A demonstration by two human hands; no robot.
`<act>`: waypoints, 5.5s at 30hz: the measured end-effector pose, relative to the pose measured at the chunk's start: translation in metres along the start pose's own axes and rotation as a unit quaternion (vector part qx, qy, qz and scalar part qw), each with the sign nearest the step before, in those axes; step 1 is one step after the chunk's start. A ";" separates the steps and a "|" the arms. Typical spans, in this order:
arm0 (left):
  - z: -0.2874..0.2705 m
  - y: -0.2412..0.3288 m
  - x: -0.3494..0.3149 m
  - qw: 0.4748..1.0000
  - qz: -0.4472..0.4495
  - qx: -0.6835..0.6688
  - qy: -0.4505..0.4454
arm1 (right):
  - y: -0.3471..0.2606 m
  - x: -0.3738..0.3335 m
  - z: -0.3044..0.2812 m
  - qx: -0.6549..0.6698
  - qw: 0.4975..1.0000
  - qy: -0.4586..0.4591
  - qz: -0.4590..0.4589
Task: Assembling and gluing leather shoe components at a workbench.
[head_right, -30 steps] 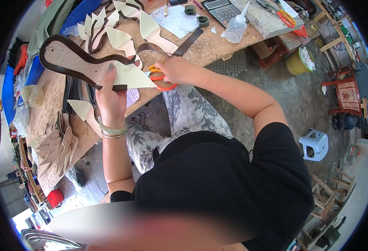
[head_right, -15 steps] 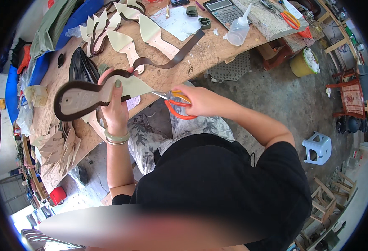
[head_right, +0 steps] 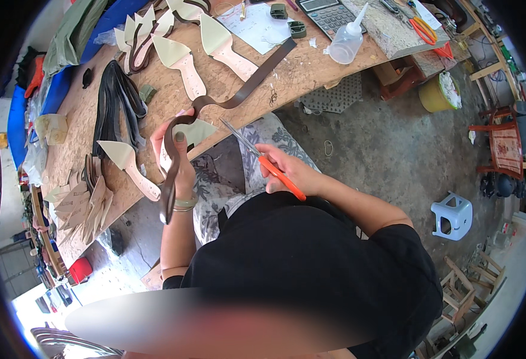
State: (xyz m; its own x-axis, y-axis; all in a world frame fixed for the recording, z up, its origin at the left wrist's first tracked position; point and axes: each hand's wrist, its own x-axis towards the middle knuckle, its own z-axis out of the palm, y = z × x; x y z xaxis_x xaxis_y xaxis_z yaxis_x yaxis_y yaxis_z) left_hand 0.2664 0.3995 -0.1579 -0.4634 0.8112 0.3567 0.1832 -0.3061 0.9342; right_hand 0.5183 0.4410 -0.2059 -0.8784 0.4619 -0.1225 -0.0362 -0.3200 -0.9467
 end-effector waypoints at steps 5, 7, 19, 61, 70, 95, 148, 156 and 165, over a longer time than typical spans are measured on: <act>-0.001 0.000 -0.004 0.997 0.042 0.064 -0.001 | -0.002 0.015 0.003 -0.125 0.991 0.022 -0.050; -0.002 -0.001 -0.005 0.997 0.046 0.063 -0.001 | -0.003 0.017 0.005 -0.151 0.987 0.021 -0.052; -0.020 -0.026 -0.011 0.987 0.102 0.127 0.005 | -0.007 0.017 0.011 -0.162 0.985 0.034 -0.046; -0.017 -0.026 -0.015 0.970 0.176 0.167 0.030 | -0.002 0.015 0.014 -0.149 0.987 0.033 -0.057; -0.014 -0.012 -0.017 0.967 0.179 0.182 0.010 | -0.007 0.014 0.019 -0.144 0.988 0.029 -0.043; -0.030 -0.014 -0.014 0.939 0.213 0.260 -0.070 | -0.054 0.036 0.027 -0.310 0.948 0.054 0.042; -0.123 -0.008 -0.044 0.964 -0.097 -0.234 0.083 | -0.062 0.220 0.047 -0.647 0.754 0.071 -0.084; -0.117 -0.008 -0.051 0.967 -0.100 -0.200 0.124 | -0.052 0.243 0.082 -0.670 0.736 0.049 -0.091; -0.099 0.008 -0.054 0.978 -0.083 -0.115 0.152 | -0.032 0.246 0.091 -0.627 0.773 0.018 -0.097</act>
State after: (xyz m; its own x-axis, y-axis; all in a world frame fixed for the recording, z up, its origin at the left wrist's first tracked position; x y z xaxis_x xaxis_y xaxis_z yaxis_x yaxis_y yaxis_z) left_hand 0.2074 0.3038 -0.1692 -0.7136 0.6836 0.1528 -0.1006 -0.3159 0.9434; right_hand 0.2601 0.4892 -0.1788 -0.8998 0.4304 0.0718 0.3440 0.8010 -0.4900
